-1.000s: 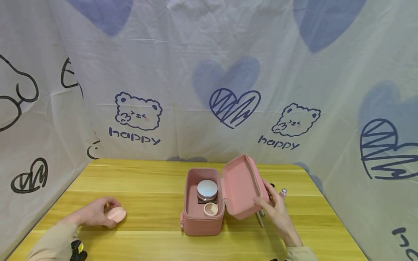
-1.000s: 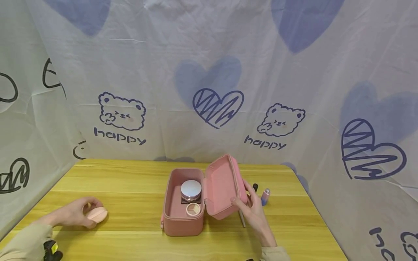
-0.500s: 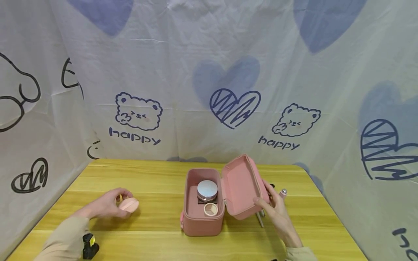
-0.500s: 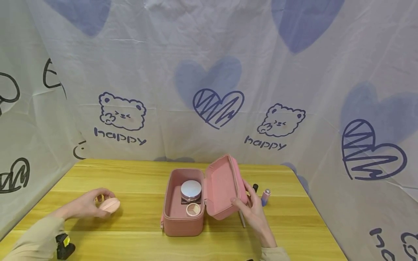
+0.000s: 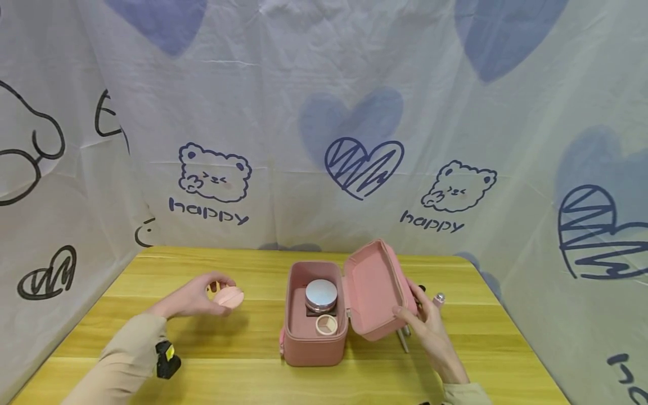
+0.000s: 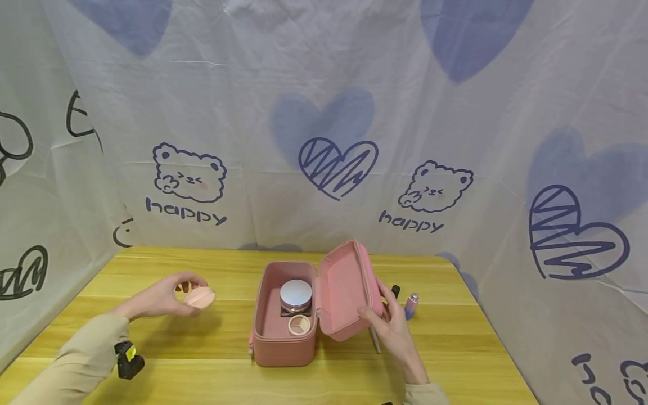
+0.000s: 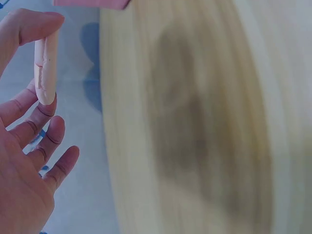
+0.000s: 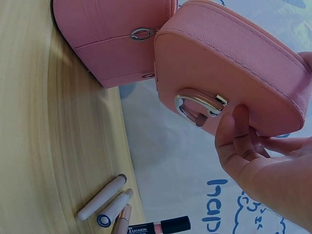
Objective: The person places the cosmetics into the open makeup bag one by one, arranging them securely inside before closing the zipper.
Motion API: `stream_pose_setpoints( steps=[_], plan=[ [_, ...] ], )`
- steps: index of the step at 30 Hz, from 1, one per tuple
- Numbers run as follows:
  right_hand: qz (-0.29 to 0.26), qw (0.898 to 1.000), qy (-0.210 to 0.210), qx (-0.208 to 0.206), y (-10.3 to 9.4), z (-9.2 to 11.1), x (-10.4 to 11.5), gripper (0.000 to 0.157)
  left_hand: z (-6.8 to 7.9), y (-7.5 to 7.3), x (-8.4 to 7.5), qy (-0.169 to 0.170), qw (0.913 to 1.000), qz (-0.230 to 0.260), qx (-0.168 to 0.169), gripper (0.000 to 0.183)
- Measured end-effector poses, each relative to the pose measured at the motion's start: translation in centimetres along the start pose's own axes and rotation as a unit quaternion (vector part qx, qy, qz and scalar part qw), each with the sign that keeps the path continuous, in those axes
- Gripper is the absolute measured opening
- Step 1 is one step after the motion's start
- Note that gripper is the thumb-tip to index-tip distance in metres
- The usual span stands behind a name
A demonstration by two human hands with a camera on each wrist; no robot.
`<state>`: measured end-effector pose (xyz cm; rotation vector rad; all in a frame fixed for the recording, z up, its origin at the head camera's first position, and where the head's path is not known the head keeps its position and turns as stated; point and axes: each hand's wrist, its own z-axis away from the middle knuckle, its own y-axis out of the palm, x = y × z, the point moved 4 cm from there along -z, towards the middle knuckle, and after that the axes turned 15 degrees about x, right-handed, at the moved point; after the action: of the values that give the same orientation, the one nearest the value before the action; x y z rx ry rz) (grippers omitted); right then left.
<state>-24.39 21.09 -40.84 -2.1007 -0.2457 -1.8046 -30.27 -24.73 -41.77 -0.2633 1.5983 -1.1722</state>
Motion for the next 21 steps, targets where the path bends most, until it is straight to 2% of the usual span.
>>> stream_pose_setpoints(
  steps=[9,16,21],
  plan=[
    [0.001,1.0,-0.002,-0.001,0.0,0.0,0.0,0.073,-2.2,-0.6,-2.6,0.011,0.9997,-0.017,0.011,0.052],
    [0.002,1.0,-0.002,0.002,0.0,-0.1,0.0,0.073,-3.7,-0.7,-4.0,0.02,0.9995,-0.025,-0.001,0.051],
    [0.004,1.0,-0.001,-0.001,0.0,-0.1,0.0,0.073,-4.7,-1.0,-5.4,0.028,0.9984,-0.048,-0.008,0.05]
  ],
)
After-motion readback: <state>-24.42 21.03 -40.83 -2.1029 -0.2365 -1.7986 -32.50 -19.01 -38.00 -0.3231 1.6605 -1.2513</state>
